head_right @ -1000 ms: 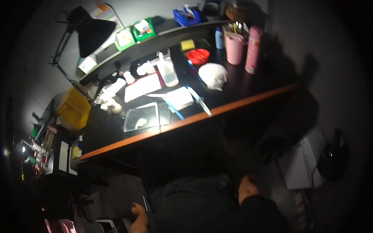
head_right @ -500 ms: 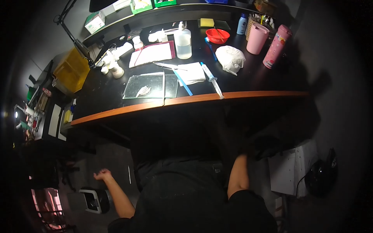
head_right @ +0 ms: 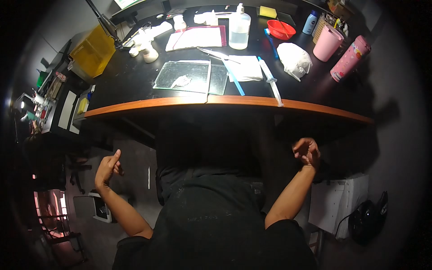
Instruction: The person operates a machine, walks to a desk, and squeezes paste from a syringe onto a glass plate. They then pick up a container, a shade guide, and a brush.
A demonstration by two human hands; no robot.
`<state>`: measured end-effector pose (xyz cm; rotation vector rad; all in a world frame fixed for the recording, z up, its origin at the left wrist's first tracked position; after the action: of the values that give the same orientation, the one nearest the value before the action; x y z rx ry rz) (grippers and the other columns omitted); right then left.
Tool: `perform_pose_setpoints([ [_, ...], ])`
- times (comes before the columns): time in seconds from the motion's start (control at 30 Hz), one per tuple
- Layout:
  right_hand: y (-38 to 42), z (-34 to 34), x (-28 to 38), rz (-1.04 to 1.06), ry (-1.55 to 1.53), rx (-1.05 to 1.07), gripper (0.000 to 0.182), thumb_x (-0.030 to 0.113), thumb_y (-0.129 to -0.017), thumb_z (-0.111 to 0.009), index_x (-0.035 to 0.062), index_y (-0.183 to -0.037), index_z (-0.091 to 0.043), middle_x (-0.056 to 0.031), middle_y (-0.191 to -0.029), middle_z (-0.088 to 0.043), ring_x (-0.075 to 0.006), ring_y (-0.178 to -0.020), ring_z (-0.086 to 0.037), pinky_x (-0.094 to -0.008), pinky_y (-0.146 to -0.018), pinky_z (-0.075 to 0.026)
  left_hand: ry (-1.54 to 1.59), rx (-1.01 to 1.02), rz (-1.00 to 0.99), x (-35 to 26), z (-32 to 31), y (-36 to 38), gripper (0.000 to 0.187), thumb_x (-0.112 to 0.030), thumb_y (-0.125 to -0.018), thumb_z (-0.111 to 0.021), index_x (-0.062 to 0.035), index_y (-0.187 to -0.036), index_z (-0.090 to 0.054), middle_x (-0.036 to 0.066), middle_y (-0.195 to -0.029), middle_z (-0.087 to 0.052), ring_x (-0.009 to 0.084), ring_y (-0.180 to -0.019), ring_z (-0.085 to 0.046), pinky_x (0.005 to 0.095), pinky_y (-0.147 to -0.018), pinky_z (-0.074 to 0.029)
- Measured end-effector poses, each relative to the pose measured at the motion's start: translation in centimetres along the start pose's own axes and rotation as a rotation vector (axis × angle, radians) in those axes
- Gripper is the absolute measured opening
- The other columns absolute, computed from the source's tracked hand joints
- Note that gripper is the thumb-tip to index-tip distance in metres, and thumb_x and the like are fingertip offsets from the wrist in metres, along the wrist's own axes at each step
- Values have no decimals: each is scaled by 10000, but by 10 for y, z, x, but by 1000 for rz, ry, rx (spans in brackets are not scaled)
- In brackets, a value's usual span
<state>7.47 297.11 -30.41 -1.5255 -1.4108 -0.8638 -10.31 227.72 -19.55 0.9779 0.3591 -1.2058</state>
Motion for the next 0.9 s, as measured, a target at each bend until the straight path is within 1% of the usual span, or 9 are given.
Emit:
perform_pose_setpoints([
  [0.13, -42, -85, 32, -12, 97, 115, 788, 684, -678, -805, -29, -1001, -716, -140, -838, -704, -148, -709, -687, -166, -435, -400, -121, -276, -438, -38, -26, 10, 373, -303, -956, -670, 1, -755, -592, 64, -635, -643, 117, -579, -587, 257, -559, -435],
  [0.23, -80, -136, 40, -174, 188, 449, 661, 467, -747, -838, 17, -1201, -671, -168, -1168, -670, -195, -1076, -636, -243, -791, -519, -60, -151, -646, -69, -53, 22, 273, -211, -906, -723, -12, -765, -599, 49, -657, -632, 105, -629, -594, 262, -579, -445],
  [0.33, -107, -203, 17, -134, 241, 540, 430, 254, -860, -786, 25, -1205, -670, -131, -1212, -660, -183, -1061, -632, -307, -884, -521, 18, 138, -842, -100, -91, 38, 339, -214, -815, -798, -34, -700, -535, 26, -604, -533, 109, -579, -507, 274, -536, -394],
  [0.43, -124, -278, -8, 58, 271, 435, 601, 549, -981, -539, 10, -1222, -652, -171, -1267, -618, -265, -1209, -588, -381, -987, -483, 4, 520, -1030, -126, -133, 56, 475, -242, -748, -840, -78, -622, -412, 12, -584, -405, 121, -546, -392, 298, -515, -304],
  [0.5, -128, -317, -32, 89, -32, 472, 588, 492, -1042, -429, -32, -1162, -669, -156, -1226, -637, -246, -1157, -603, -376, -975, -484, 103, 668, -1060, -128, -161, 65, 532, -281, -743, -846, -98, -586, -372, 10, -564, -360, 139, -527, -370, 308, -506, -278],
  [0.57, -124, -341, -48, -12, 5, 599, 726, 562, -1037, -370, -83, -977, -699, -221, -1063, -669, -304, -1075, -644, -396, -923, -523, -52, 725, -780, -116, -175, 73, 443, -367, -778, -835, -63, -626, -551, -4, -604, -505, 114, -595, -499, 274, -555, -384],
  [0.63, -121, -350, -56, 8, -36, 528, 785, 576, -1044, -298, -80, -866, -692, -216, -935, -669, -297, -957, -665, -388, -876, -538, 158, 526, -899, -92, -192, 68, 457, -441, -787, -819, -16, -732, -661, 24, -687, -607, 130, -685, -600, 275, -630, -471],
  [0.8, -119, -359, -52, 105, 39, 367, 969, 719, -975, -64, -9, -601, -584, -173, -650, -619, -257, -652, -638, -368, -723, -541, 94, 585, -882, -110, -194, 78, 726, -706, -739, -748, 14, -685, -674, 72, -573, -582, 182, -575, -613, 302, -549, -475],
  [0.9, -117, -361, -47, 171, -12, 376, 982, 753, -960, -124, -30, -629, -615, -166, -666, -633, -248, -655, -650, -344, -669, -545, 21, 483, -895, -107, -193, 86, 754, -738, -750, -710, 6, -640, -653, 74, -560, -564, 179, -550, -594, 301, -535, -461],
])
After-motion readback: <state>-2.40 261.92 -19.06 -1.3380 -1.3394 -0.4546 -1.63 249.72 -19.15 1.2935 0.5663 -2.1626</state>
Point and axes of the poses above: each hand's wrist, its own y-axis away from the middle knuckle, its own z-axis out of the back of the hand, x = y × z, the point moved 1 cm from there along -y, towards the middle knuckle
